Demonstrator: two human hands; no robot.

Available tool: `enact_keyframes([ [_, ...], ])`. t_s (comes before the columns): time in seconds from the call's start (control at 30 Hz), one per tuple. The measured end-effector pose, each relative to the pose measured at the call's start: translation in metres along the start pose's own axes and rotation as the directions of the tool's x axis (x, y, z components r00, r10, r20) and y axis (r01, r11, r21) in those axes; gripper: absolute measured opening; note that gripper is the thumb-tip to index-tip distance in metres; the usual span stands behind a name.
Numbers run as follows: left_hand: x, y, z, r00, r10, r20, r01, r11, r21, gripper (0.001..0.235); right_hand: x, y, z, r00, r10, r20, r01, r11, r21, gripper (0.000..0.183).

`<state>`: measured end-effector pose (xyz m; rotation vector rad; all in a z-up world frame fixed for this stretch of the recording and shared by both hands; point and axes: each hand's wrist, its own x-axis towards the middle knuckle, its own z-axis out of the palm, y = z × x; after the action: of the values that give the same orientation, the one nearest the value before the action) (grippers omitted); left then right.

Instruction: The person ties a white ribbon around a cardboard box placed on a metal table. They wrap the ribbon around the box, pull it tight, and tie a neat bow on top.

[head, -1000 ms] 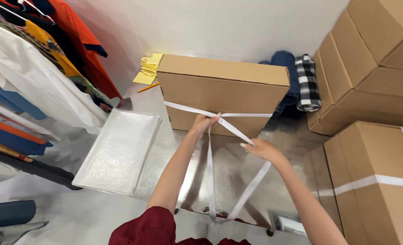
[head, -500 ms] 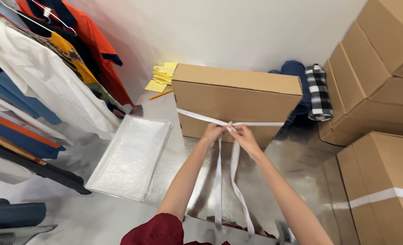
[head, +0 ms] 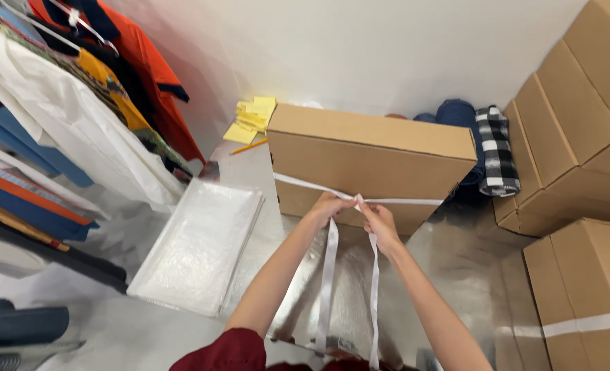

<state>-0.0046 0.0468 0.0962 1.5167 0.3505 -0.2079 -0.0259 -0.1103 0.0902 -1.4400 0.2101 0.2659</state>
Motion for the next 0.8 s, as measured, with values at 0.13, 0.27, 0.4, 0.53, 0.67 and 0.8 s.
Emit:
enact_keyframes([
  [0.13,-0.035,0.028,0.0,0.999,-0.031,-0.017,0.029,0.994,-0.101,0.034,-0.027,-0.035,0.01,1.0,0.015,0.009,-0.016,0.998,0.059,0.041],
  [0.27,-0.029,0.014,0.002,0.999,-0.048,0.001,0.047,0.971,-0.233,0.034,-0.046,-0.053,0.017,1.0,-0.012,-0.027,0.016,0.985,0.169,0.037],
  [0.4,-0.023,0.004,0.003,0.999,-0.028,-0.028,0.017,0.94,-0.342,0.039,-0.017,-0.027,0.01,0.998,-0.069,-0.013,0.07,0.979,0.192,0.031],
  [0.53,-0.013,-0.011,0.0,0.999,-0.002,-0.054,-0.017,0.939,-0.343,0.038,-0.01,-0.015,0.0,0.994,-0.081,0.071,0.07,0.986,0.15,0.03],
  [0.67,-0.041,0.021,0.0,0.997,0.006,-0.076,-0.031,0.947,-0.321,0.039,-0.008,-0.019,-0.008,0.984,-0.082,0.157,0.069,0.994,0.082,0.029],
  [0.8,-0.031,0.017,-0.006,0.996,-0.009,-0.085,-0.021,0.937,-0.348,0.04,-0.018,-0.033,-0.011,0.978,-0.06,0.199,0.047,0.997,0.066,0.025],
])
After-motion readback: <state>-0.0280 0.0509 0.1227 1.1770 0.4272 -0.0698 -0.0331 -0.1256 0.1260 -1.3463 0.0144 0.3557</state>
